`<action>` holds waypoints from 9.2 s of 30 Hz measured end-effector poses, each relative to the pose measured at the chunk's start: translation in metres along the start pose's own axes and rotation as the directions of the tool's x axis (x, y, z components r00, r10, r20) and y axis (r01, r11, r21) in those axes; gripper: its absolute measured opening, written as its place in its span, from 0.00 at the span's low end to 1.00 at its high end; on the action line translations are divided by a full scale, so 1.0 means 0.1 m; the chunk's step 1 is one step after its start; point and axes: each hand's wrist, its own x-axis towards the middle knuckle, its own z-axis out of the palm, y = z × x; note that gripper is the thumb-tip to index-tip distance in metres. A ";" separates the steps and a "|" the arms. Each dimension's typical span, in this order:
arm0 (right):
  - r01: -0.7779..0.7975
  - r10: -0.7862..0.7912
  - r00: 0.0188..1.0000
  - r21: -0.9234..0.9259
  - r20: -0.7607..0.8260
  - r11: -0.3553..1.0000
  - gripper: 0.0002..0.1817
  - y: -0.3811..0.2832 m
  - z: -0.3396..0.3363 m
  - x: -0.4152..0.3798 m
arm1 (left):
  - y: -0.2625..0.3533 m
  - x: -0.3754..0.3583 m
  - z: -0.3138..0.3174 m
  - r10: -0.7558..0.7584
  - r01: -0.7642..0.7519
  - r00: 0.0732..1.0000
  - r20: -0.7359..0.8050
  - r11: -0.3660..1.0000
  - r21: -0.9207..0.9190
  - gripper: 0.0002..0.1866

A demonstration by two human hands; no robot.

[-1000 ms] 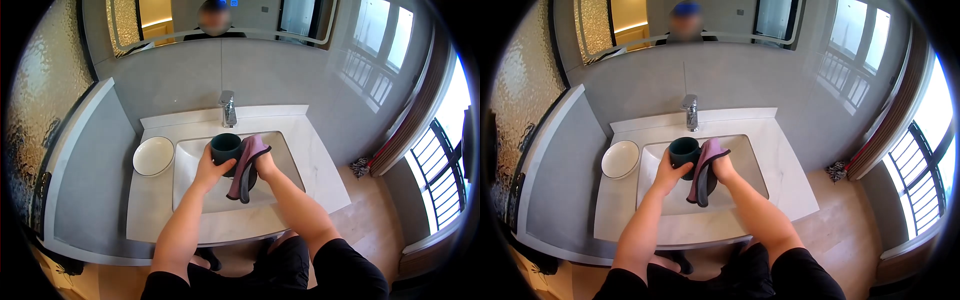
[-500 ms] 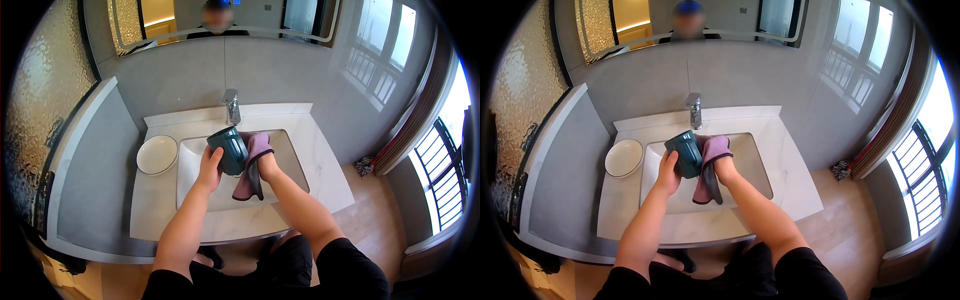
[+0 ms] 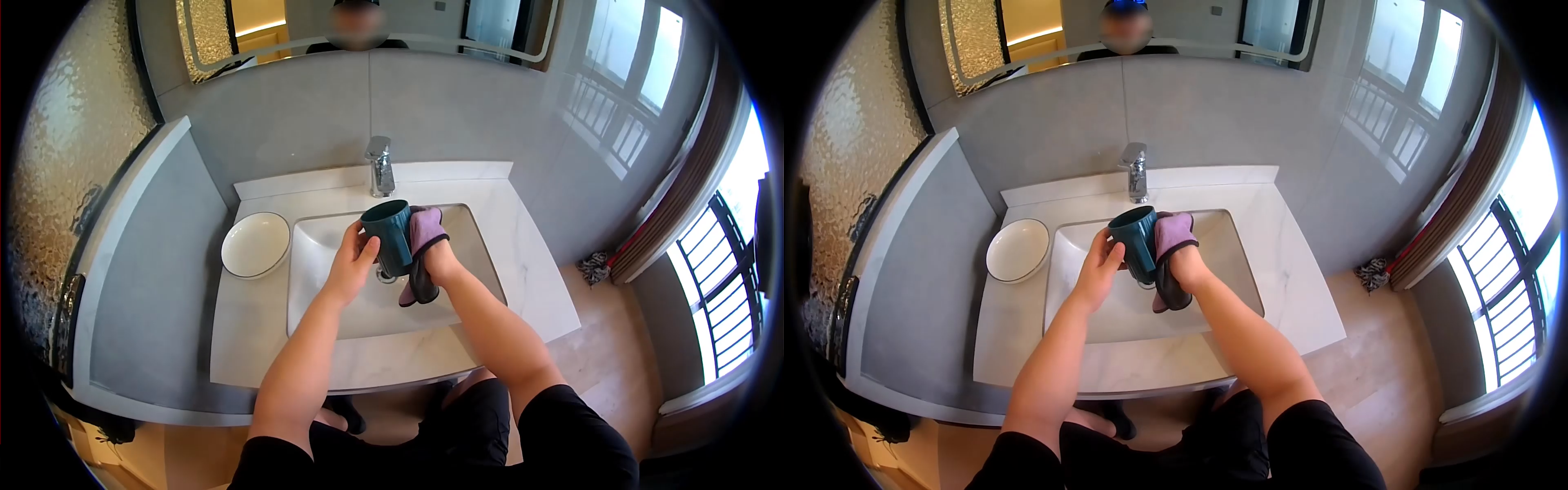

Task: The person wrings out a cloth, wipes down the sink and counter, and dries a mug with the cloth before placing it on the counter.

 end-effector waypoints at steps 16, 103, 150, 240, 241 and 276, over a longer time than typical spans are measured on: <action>0.122 -0.257 0.946 -0.520 -0.196 0.845 0.26 -0.50 0.29 -0.26 | -0.08 -0.01 -0.06 0.125 -0.127 0.991 -0.052 0.991 -0.044 0.37; 0.154 -0.224 0.968 -0.437 -0.114 0.886 0.16 -0.13 0.49 -0.12 | -0.05 -0.03 0.09 0.257 -0.253 0.958 -0.130 0.966 0.043 0.40; 0.414 -0.432 0.889 -0.669 0.151 0.617 0.31 -0.38 0.59 -0.31 | -0.02 -0.04 0.09 0.263 -0.269 0.960 -0.093 0.961 -0.067 0.39; 0.077 -0.084 0.995 -0.128 -0.047 0.989 0.09 -0.06 0.29 -0.22 | 3.67 -2.82 -1.36 0.479 0.834 0.545 -0.688 -0.229 0.502 0.41; 0.076 -0.083 0.995 -0.128 -0.049 0.989 0.09 -0.15 0.33 -0.29 | 3.66 -2.79 -1.38 0.487 0.826 0.555 -0.674 -0.228 0.515 0.41; -0.161 0.165 0.982 0.055 -0.093 0.985 0.13 -0.38 0.44 -0.45 | 3.59 -2.91 -1.50 0.677 0.617 0.722 -0.142 -0.536 0.576 0.34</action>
